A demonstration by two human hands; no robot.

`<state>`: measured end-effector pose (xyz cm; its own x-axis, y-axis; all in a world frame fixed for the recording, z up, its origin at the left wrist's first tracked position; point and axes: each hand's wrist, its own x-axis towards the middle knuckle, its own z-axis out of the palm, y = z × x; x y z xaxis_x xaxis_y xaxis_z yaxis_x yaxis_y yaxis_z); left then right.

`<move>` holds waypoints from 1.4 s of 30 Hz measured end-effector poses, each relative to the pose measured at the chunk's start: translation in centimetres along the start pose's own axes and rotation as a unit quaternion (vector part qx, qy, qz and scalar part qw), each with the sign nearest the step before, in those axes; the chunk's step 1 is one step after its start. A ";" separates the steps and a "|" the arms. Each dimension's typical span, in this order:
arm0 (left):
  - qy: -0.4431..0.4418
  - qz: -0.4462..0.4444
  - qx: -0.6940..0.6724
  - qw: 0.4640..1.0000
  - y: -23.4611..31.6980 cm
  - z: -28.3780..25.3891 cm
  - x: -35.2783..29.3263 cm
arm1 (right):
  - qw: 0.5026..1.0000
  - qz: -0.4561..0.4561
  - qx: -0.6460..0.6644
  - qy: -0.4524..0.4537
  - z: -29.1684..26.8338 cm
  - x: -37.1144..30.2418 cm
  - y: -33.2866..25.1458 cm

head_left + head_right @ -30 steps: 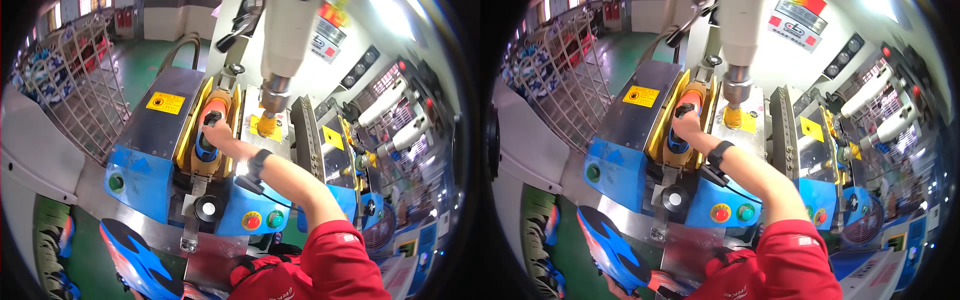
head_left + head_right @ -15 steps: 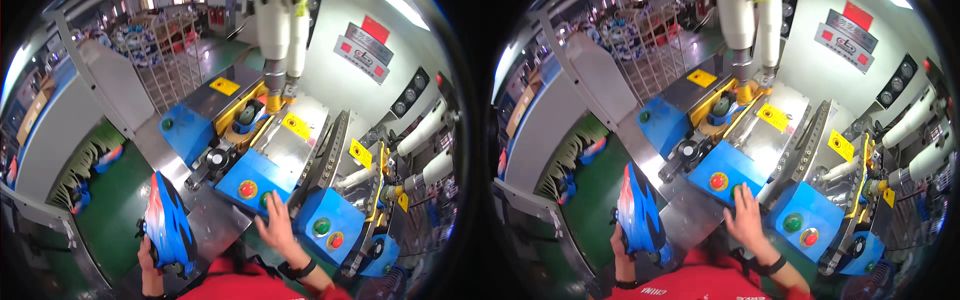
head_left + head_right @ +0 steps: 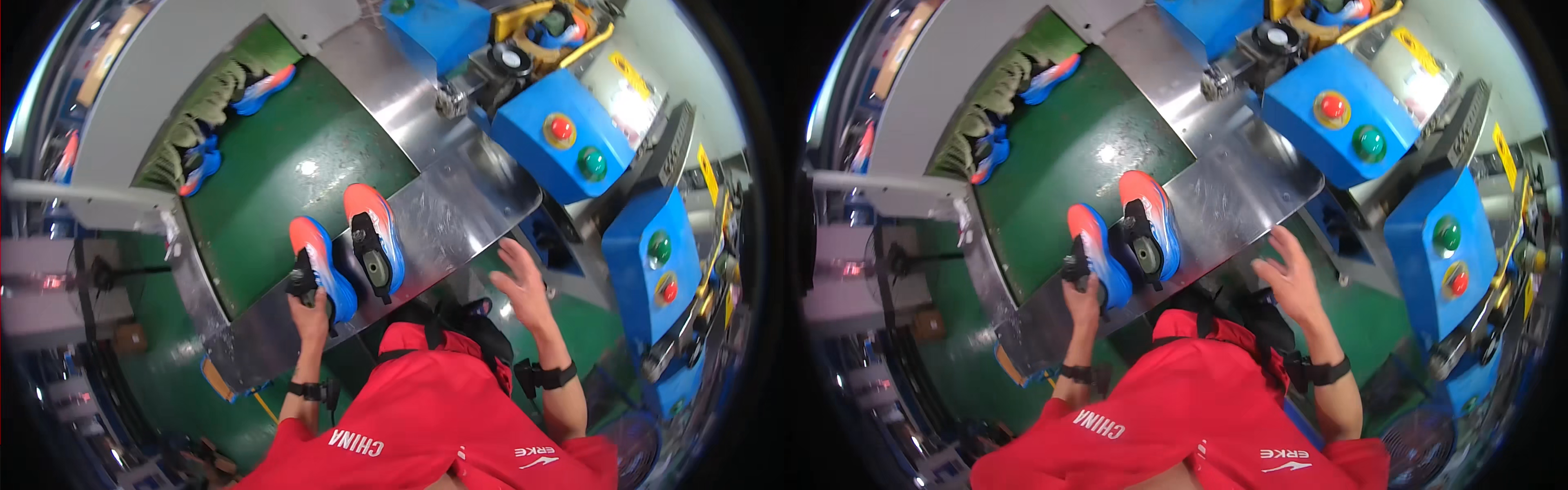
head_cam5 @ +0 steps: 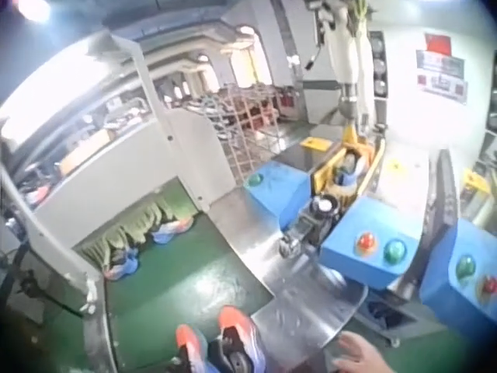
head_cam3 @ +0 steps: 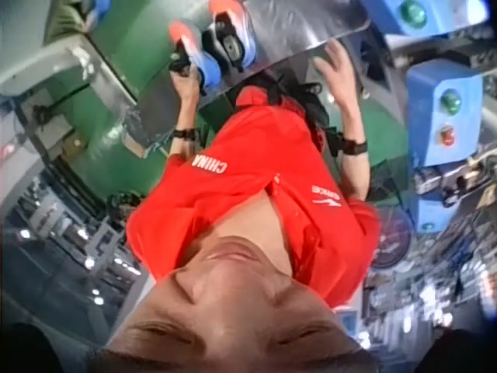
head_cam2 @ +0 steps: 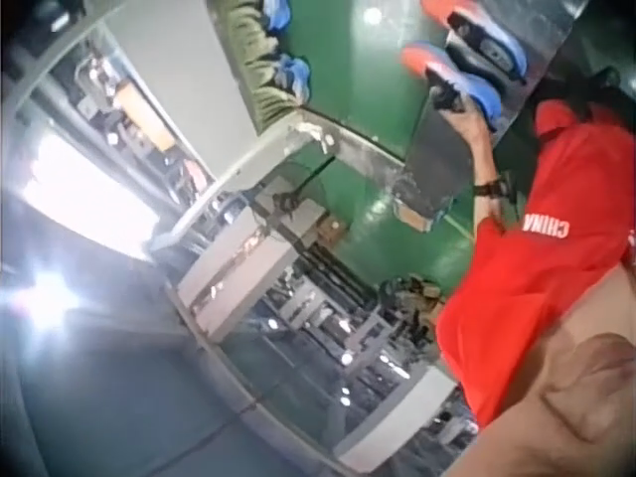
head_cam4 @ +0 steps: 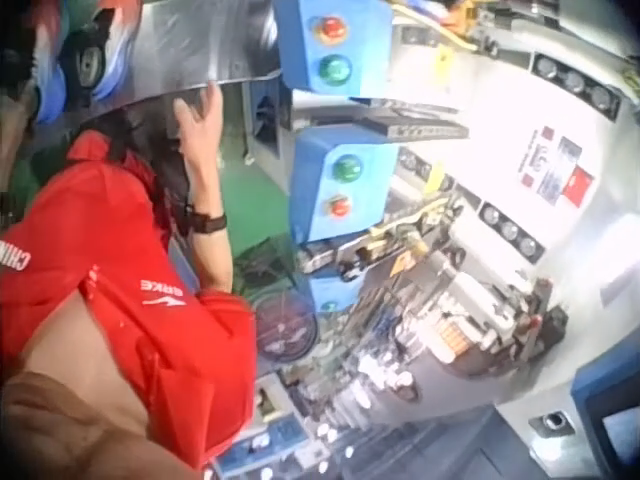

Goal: Operating shoe-lasting machinery on a production line.

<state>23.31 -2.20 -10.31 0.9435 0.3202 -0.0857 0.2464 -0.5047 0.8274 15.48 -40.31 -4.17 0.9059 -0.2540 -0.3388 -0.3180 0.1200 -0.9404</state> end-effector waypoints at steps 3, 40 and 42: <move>-0.110 -0.004 0.051 0.993 -3.9 2.7 2.2 | 0.986 0.027 -0.151 -0.067 9.1 2.4 3.0; -0.937 0.128 0.281 0.165 7.0 -22.4 -35.1 | 0.275 0.042 0.185 0.943 57.3 -63.0 12.3; -0.902 0.415 0.109 0.045 4.6 -23.8 -41.0 | 0.240 0.083 0.096 0.962 56.0 -64.4 15.0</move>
<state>-19.56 1.42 10.17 -0.9186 -0.3678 -0.1445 -0.2295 0.1991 0.9527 -31.99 31.60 5.15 -0.9808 -0.1818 0.0698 -0.1192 0.2770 -0.9534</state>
